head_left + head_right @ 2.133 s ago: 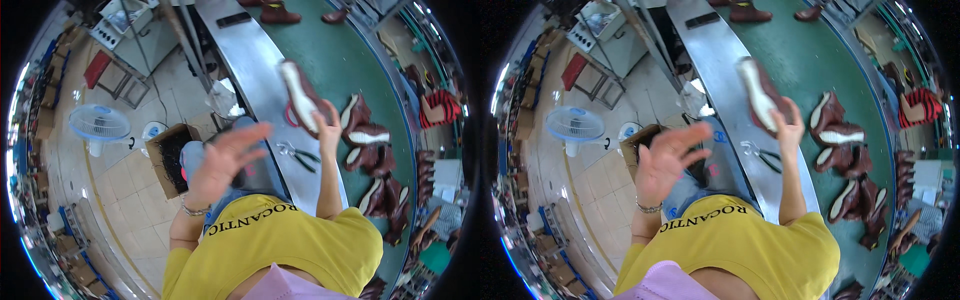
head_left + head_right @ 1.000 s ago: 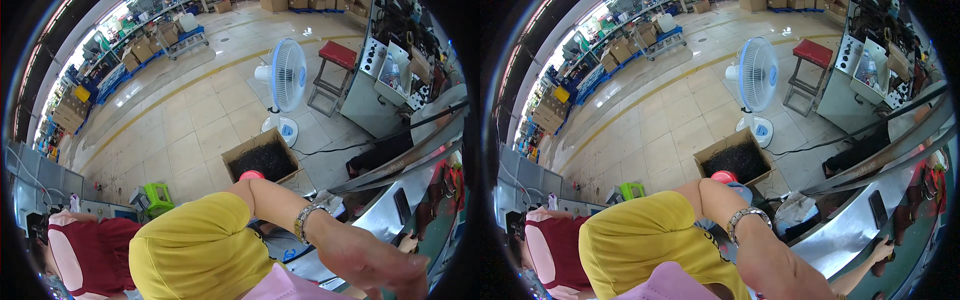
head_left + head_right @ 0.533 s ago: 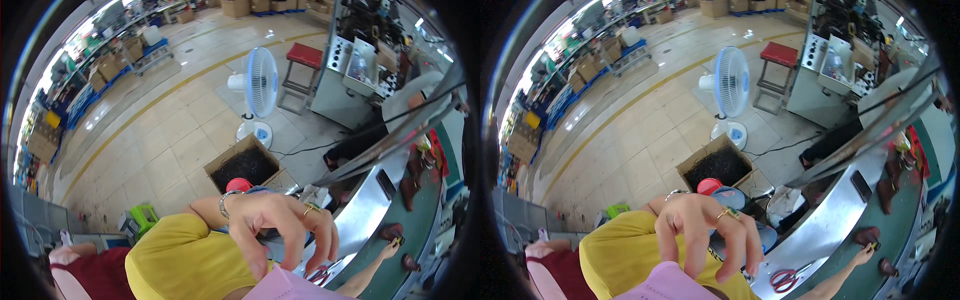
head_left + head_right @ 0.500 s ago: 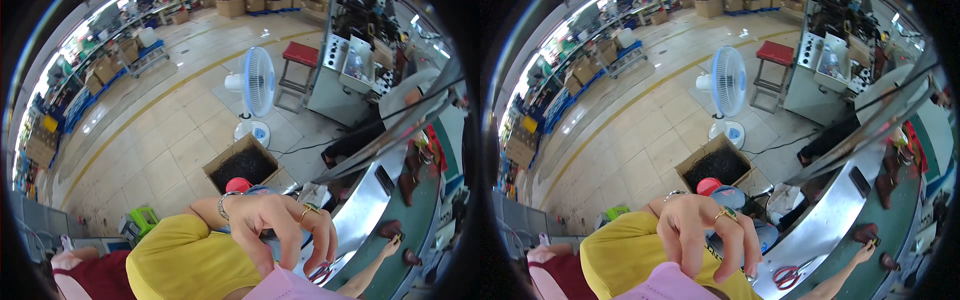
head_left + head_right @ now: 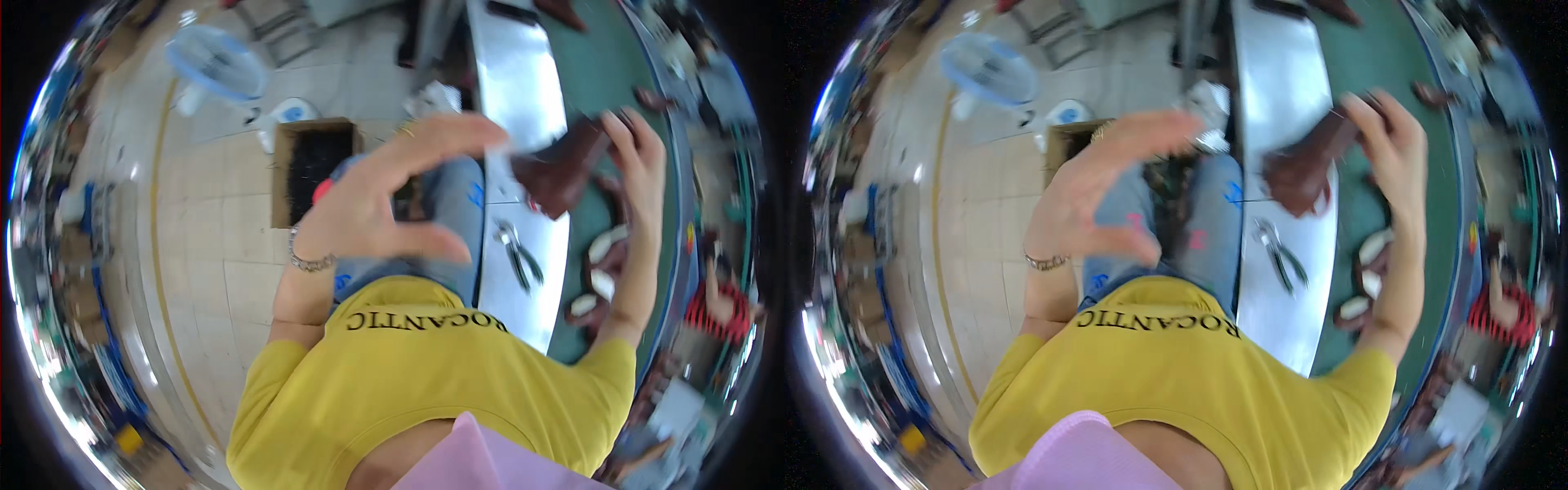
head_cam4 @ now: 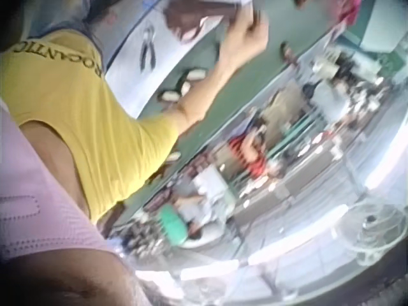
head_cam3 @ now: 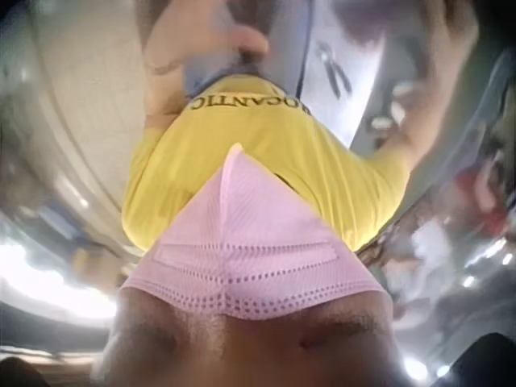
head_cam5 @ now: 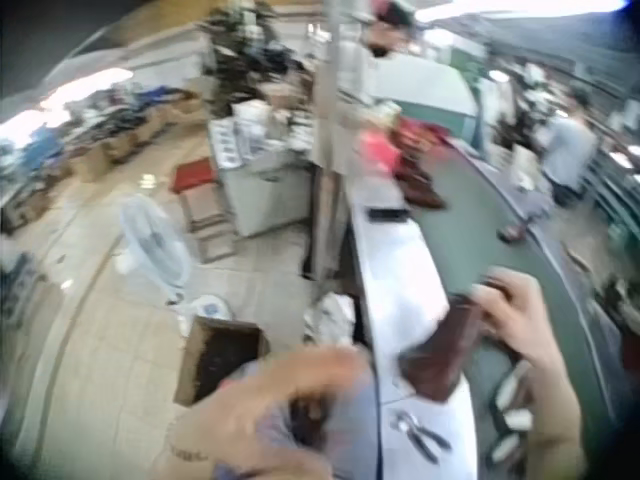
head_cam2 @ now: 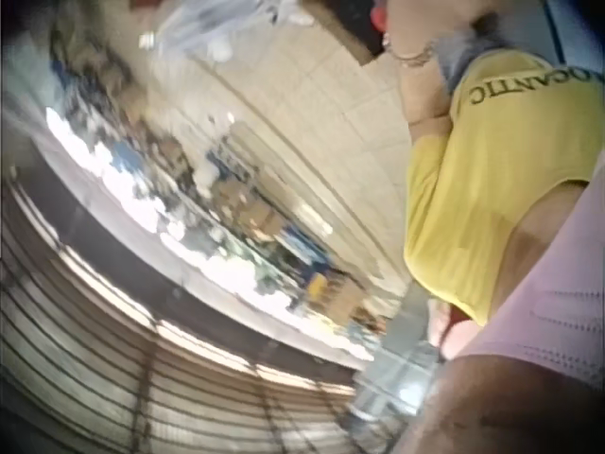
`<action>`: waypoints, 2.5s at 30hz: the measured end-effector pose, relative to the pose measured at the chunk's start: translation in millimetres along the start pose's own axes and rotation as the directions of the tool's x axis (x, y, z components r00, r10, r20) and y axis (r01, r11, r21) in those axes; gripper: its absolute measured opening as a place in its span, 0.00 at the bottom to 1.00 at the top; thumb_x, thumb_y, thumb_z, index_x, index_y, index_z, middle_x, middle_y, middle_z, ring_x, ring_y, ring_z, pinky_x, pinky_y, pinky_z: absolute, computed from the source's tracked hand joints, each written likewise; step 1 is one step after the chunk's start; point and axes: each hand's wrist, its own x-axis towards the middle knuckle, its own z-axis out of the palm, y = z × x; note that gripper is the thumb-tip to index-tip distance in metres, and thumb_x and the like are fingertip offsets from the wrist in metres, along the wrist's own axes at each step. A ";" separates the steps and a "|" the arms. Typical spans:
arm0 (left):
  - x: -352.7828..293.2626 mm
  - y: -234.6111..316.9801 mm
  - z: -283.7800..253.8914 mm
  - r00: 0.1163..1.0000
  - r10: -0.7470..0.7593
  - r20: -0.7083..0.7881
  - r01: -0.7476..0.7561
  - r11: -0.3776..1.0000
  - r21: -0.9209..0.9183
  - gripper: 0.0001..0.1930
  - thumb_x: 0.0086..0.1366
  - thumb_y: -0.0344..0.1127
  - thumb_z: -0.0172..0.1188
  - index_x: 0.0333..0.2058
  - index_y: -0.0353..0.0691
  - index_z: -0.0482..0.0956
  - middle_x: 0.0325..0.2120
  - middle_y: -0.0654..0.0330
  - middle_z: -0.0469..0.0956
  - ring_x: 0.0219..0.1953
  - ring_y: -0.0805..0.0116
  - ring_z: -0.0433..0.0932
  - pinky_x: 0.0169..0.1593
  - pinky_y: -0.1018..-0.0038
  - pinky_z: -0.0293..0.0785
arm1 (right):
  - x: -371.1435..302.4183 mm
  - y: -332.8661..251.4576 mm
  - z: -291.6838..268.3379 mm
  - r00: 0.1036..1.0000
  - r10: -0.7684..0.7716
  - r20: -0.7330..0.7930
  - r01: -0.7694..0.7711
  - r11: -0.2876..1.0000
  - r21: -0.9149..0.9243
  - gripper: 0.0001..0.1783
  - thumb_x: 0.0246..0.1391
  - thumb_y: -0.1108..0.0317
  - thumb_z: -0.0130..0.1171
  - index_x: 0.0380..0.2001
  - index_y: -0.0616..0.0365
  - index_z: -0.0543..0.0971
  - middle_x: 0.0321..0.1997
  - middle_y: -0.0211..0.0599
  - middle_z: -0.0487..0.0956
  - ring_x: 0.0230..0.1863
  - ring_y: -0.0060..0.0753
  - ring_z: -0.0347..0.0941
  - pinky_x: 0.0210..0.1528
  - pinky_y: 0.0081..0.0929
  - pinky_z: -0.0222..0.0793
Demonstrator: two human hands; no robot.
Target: Trimming excess material and refining the upper of a shoe while it is on a last.
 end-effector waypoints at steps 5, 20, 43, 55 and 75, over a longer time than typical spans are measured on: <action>-31.8 -61.2 57.0 0.969 -0.223 0.104 0.222 0.975 0.019 0.56 0.45 0.33 0.74 0.70 0.41 0.46 0.66 0.47 0.57 0.68 0.55 0.57 0.65 0.67 0.58 | -34.7 -33.6 37.9 0.921 -0.131 0.366 0.038 0.967 0.250 0.15 0.57 0.58 0.62 0.30 0.61 0.79 0.19 0.18 0.67 0.21 0.08 0.60 0.21 0.13 0.53; -138.3 -104.5 84.2 0.884 -0.442 -0.150 0.361 0.851 -0.380 0.66 0.42 0.32 0.79 0.70 0.43 0.36 0.69 0.55 0.49 0.68 0.63 0.55 0.67 0.70 0.57 | -86.1 23.3 157.5 0.870 -0.076 0.488 -0.226 0.816 0.531 0.21 0.62 0.61 0.58 0.55 0.59 0.75 0.37 0.26 0.78 0.33 0.14 0.71 0.37 0.15 0.68; -161.3 -136.5 102.3 0.638 -0.759 0.130 0.626 0.412 -0.662 0.61 0.43 0.37 0.77 0.71 0.52 0.42 0.64 0.54 0.58 0.67 0.59 0.57 0.68 0.65 0.52 | -158.2 107.8 192.3 0.707 -0.047 0.706 -0.415 0.780 0.468 0.39 0.42 0.63 0.74 0.58 0.55 0.68 0.53 0.30 0.72 0.57 0.27 0.67 0.61 0.31 0.62; -177.2 -139.4 99.2 0.564 -0.824 0.056 0.560 0.331 -0.760 0.57 0.49 0.36 0.73 0.71 0.52 0.40 0.66 0.54 0.56 0.67 0.59 0.56 0.68 0.66 0.52 | -153.7 86.1 211.9 0.911 -0.196 0.363 0.028 0.908 0.419 0.42 0.44 0.55 0.72 0.60 0.55 0.65 0.58 0.36 0.70 0.60 0.38 0.67 0.65 0.39 0.59; -175.1 -82.6 102.8 0.385 -0.923 0.010 0.888 0.367 -0.275 0.28 0.49 0.47 0.75 0.39 0.28 0.78 0.34 0.57 0.81 0.38 0.71 0.78 0.44 0.75 0.72 | -151.9 73.9 245.6 0.689 -0.698 0.193 0.650 0.714 0.261 0.11 0.42 0.65 0.65 0.13 0.54 0.76 0.21 0.26 0.75 0.33 0.30 0.73 0.48 0.33 0.70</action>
